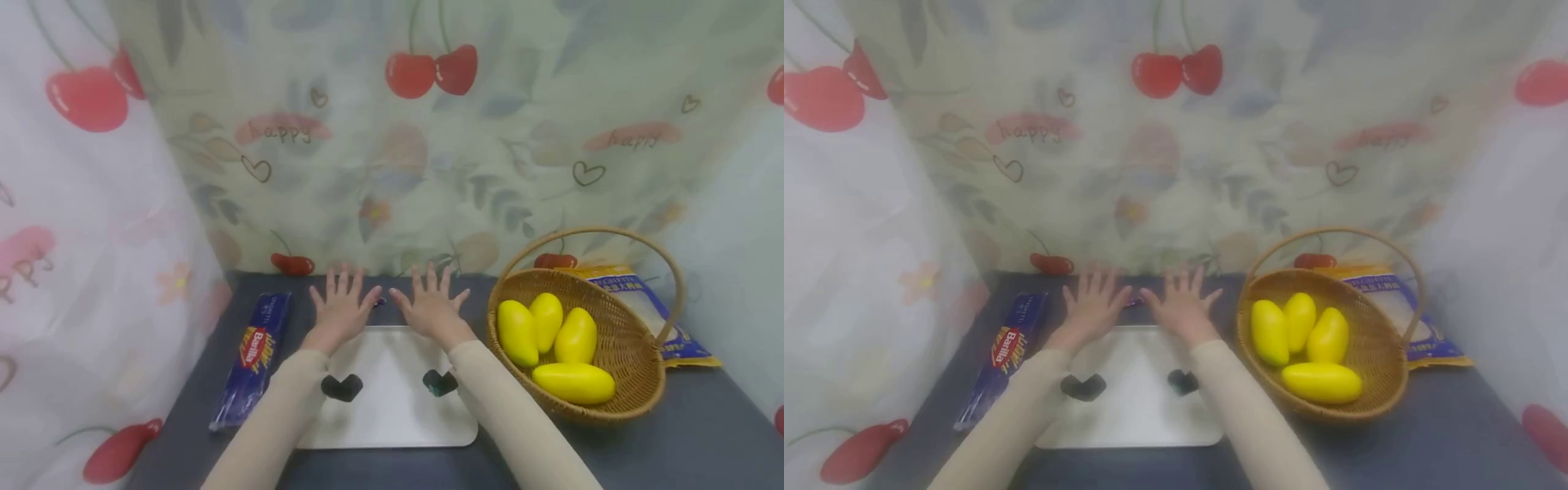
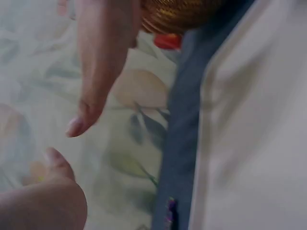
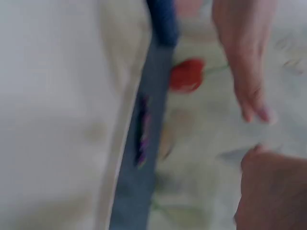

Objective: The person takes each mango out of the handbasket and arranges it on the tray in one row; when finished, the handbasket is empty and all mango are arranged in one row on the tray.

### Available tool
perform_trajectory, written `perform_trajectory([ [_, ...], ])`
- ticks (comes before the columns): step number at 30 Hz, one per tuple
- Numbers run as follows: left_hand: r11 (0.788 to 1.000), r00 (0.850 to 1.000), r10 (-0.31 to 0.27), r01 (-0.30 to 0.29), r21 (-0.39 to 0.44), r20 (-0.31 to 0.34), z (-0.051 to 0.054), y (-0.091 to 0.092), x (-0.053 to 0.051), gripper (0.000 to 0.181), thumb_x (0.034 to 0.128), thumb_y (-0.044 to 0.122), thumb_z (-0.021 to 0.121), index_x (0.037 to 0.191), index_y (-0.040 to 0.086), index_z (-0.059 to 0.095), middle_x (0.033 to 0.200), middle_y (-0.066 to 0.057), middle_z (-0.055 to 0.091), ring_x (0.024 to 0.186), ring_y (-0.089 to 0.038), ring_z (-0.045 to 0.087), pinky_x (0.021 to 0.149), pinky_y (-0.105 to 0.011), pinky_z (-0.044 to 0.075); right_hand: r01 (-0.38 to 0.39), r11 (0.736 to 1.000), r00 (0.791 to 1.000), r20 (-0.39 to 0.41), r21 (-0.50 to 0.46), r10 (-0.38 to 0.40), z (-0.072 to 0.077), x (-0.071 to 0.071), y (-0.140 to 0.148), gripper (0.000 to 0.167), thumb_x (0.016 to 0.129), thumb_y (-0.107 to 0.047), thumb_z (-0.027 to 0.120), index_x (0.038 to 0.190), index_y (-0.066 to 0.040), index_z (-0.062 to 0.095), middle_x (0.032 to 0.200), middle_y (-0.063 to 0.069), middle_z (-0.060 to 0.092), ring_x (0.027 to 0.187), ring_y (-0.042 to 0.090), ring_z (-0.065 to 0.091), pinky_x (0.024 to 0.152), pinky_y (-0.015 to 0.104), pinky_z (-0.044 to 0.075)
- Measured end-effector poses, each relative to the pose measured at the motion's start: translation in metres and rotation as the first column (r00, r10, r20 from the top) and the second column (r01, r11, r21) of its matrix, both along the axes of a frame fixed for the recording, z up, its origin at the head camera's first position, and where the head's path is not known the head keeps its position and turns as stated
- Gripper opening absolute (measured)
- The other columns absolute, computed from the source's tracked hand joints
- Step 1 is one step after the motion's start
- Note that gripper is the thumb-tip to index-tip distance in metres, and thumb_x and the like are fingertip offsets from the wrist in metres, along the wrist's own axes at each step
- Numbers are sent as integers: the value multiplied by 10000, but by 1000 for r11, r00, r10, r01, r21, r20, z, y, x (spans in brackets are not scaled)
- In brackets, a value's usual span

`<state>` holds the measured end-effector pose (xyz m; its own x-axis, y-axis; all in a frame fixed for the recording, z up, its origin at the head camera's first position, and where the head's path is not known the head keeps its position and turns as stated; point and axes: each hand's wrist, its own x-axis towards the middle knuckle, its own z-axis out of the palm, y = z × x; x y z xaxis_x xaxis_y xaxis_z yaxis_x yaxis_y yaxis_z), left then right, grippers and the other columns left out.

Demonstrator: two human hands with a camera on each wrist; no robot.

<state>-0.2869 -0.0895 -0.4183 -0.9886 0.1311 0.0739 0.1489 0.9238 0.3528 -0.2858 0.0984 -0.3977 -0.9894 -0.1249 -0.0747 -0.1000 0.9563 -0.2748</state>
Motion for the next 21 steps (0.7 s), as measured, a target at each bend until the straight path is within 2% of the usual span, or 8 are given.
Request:
perform_trajectory([
  [2,1000,999,-19,19,16,-28,6,-3,8,738,960,651,228,1552,250,42,1612,-120,-48,1454,-358,-145,1101,-681,-58,14,999,1000,-18,-43,-14,7,13,1,811,934,-692,212,1555,-196,50,1610,149,-44,1448,426,-87,1042,767,35],
  [4,999,998,-30,32,44,-53,15,-8,23,747,965,611,326,1554,231,65,1608,-159,24,1463,-392,-28,1122,-668,30,16,997,998,-64,-78,-21,15,32,5,786,958,-630,314,1550,-150,124,1591,194,98,1433,444,137,1068,702,205],
  [7,994,998,-12,18,109,-58,27,-20,52,773,957,564,426,1555,210,88,1578,-204,147,1425,-438,164,1107,-650,194,3,990,992,-127,-138,-21,31,66,13,738,965,-517,455,1516,-77,238,1491,240,313,1285,417,432,1002,574,416],
  [9,987,999,16,-8,163,-49,28,-28,73,775,955,550,449,1553,187,114,1540,-235,221,1383,-456,258,1074,-639,282,-5,987,988,-153,-160,-20,41,88,23,692,959,-457,510,1475,-38,316,1414,244,411,1201,395,515,968,524,466],
  [12,975,1000,19,-15,220,-18,17,-38,102,757,952,533,474,1540,153,186,1493,-266,282,1346,-477,306,1045,-649,315,-31,982,986,-170,-184,-1,53,114,43,594,954,-381,551,1404,-15,423,1350,224,484,1169,357,541,974,505,467],
  [14,969,1000,2,-3,248,5,7,-45,118,740,949,512,501,1523,125,239,1466,-292,304,1327,-497,318,1034,-665,312,-61,980,984,-177,-190,27,58,124,61,527,943,-333,583,1353,-18,482,1272,196,538,1068,315,580,912,469,508],
  [18,956,1000,-11,3,293,24,-17,-57,142,713,931,462,567,1494,106,313,1435,-305,336,1302,-508,338,1022,-680,307,-94,976,986,-151,-199,64,71,132,95,488,933,-322,610,1324,-46,516,1231,165,574,899,229,621,772,419,545],
  [21,944,1000,7,-10,330,9,-37,-64,153,742,911,443,608,1492,94,305,1416,-302,345,1284,-504,352,1002,-682,323,-83,979,993,-96,-189,65,83,129,117,542,944,-352,588,1363,-28,472,1310,204,530,927,251,644,767,435,551],
])
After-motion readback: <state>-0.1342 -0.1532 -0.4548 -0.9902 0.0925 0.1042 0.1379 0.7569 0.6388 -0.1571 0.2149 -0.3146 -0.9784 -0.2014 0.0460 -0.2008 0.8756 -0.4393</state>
